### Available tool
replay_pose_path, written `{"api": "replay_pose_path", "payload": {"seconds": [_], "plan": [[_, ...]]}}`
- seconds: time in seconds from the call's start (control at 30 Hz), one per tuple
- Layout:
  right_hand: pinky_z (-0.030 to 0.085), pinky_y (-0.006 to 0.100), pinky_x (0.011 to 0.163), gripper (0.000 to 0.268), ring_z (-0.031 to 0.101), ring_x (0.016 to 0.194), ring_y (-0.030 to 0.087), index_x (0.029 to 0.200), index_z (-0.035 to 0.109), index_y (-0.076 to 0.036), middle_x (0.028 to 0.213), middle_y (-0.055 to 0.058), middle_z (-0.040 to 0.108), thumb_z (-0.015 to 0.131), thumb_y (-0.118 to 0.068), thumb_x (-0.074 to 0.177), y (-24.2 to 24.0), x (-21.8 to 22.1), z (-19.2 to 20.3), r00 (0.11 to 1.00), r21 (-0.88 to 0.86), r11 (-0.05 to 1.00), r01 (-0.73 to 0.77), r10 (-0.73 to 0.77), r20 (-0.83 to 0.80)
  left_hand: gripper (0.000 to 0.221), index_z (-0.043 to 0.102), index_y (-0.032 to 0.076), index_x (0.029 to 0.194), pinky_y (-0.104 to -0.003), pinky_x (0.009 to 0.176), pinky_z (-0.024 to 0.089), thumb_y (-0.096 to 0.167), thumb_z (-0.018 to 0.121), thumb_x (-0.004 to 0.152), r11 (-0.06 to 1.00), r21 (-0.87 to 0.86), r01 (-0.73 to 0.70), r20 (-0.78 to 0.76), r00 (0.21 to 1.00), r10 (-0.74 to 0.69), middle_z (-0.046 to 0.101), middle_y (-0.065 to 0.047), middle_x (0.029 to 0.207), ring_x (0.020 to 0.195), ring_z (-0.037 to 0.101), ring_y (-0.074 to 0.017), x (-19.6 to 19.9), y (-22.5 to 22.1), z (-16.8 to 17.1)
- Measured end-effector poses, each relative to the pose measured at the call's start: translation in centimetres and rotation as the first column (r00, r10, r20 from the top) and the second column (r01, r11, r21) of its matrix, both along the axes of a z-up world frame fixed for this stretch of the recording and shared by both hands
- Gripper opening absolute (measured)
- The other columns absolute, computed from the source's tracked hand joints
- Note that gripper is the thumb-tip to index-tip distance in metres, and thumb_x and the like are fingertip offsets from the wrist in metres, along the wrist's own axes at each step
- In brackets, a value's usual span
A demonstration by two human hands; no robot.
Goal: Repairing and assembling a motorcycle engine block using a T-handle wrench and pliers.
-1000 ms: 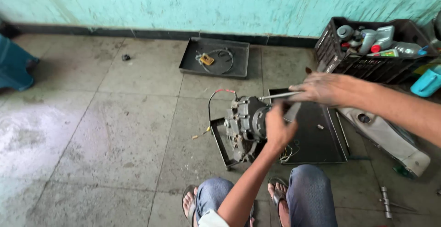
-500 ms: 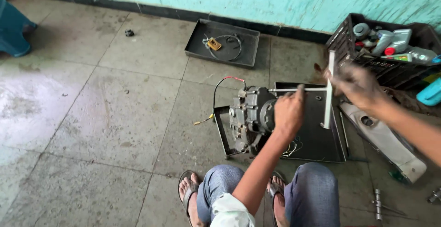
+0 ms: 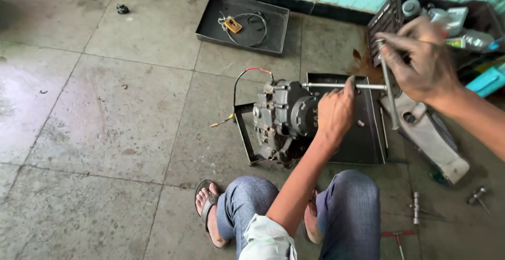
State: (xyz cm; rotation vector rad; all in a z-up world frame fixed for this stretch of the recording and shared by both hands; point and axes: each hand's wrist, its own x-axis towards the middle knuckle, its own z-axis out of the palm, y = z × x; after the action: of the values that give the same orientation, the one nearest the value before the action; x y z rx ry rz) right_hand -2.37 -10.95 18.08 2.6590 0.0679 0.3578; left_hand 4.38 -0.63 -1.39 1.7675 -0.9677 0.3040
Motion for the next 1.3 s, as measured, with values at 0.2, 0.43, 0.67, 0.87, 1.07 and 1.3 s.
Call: {"api": "replay_pose_path", "payload": {"seconds": [0.2,0.43,0.67,0.87,1.07,1.3], "plan": [[0.051,0.039,0.082,0.039,0.058,0.091,0.020,0.072,0.076,-0.012,0.090,0.004,0.066,0.061,-0.043,0.091,4.6,-3.3,1.0,0.943,0.191,0.977,-0.093,0.148,-0.297,0.030,0.059,0.000,0.122,-0.051,0.060,0.053,0.009,0.058,0.093,0.997,0.072,0.035,-0.142,0.990,-0.024,0.068,-0.020,0.071,0.065,0.068,-0.0394,1.0,-0.5,1.2],[0.053,0.039,0.061,0.030,0.061,0.061,0.019,0.104,0.074,-0.018,0.068,0.002,0.066,0.048,-0.032,0.103,3.2,-1.7,3.5,0.861,-0.273,0.900,0.340,-0.414,-0.296,0.036,0.055,0.001,0.122,-0.053,0.059,0.052,0.011,0.061,0.088,1.000,0.008,0.028,-0.052,0.998,-0.027,0.066,-0.019,0.069,0.065,0.067,-0.0409,0.0,-0.6,0.8],[0.056,0.038,0.049,0.030,0.065,0.050,0.020,0.104,0.074,-0.036,0.059,0.003,0.067,0.054,-0.030,0.081,1.3,-4.9,-0.9,0.739,-0.057,0.947,0.316,-0.284,-0.610,0.034,0.057,0.002,0.126,-0.053,0.053,0.051,0.006,0.062,0.092,1.000,-0.016,-0.006,-0.138,0.990,0.004,0.067,-0.021,0.067,0.058,0.066,-0.0415,1.3,-0.5,1.9],[0.056,0.044,0.053,0.044,0.069,0.060,0.029,0.125,0.062,-0.005,0.068,0.014,0.068,0.060,-0.027,0.086,-0.5,-2.7,2.2,0.955,-0.035,0.986,0.164,-0.168,-0.243,0.031,0.053,0.000,0.127,-0.052,0.050,0.050,0.006,0.059,0.097,0.992,-0.066,0.111,-0.135,0.984,-0.119,0.064,-0.021,0.067,0.057,0.064,-0.0404,1.1,0.1,2.6],[0.061,0.043,0.067,0.055,0.073,0.067,0.028,0.146,0.060,-0.028,0.068,0.015,0.070,0.059,-0.028,0.091,3.2,-1.6,5.1,0.716,0.070,0.906,0.418,-0.281,-0.639,0.049,0.039,-0.008,0.132,-0.054,0.052,0.048,0.009,0.065,0.094,0.991,0.011,0.132,-0.011,0.991,-0.131,0.063,-0.020,0.068,0.060,0.063,-0.0423,1.7,0.0,0.9],[0.060,0.047,0.061,0.033,0.071,0.070,0.028,0.098,0.075,-0.012,0.071,0.011,0.071,0.067,-0.039,0.080,-1.2,-1.9,2.6,0.771,-0.107,0.930,0.352,-0.352,-0.531,0.040,0.049,-0.001,0.128,-0.053,0.053,0.051,0.004,0.062,0.090,0.997,-0.028,0.076,-0.094,0.993,-0.078,0.063,-0.020,0.067,0.062,0.065,-0.0417,0.3,-0.3,1.1]]}}
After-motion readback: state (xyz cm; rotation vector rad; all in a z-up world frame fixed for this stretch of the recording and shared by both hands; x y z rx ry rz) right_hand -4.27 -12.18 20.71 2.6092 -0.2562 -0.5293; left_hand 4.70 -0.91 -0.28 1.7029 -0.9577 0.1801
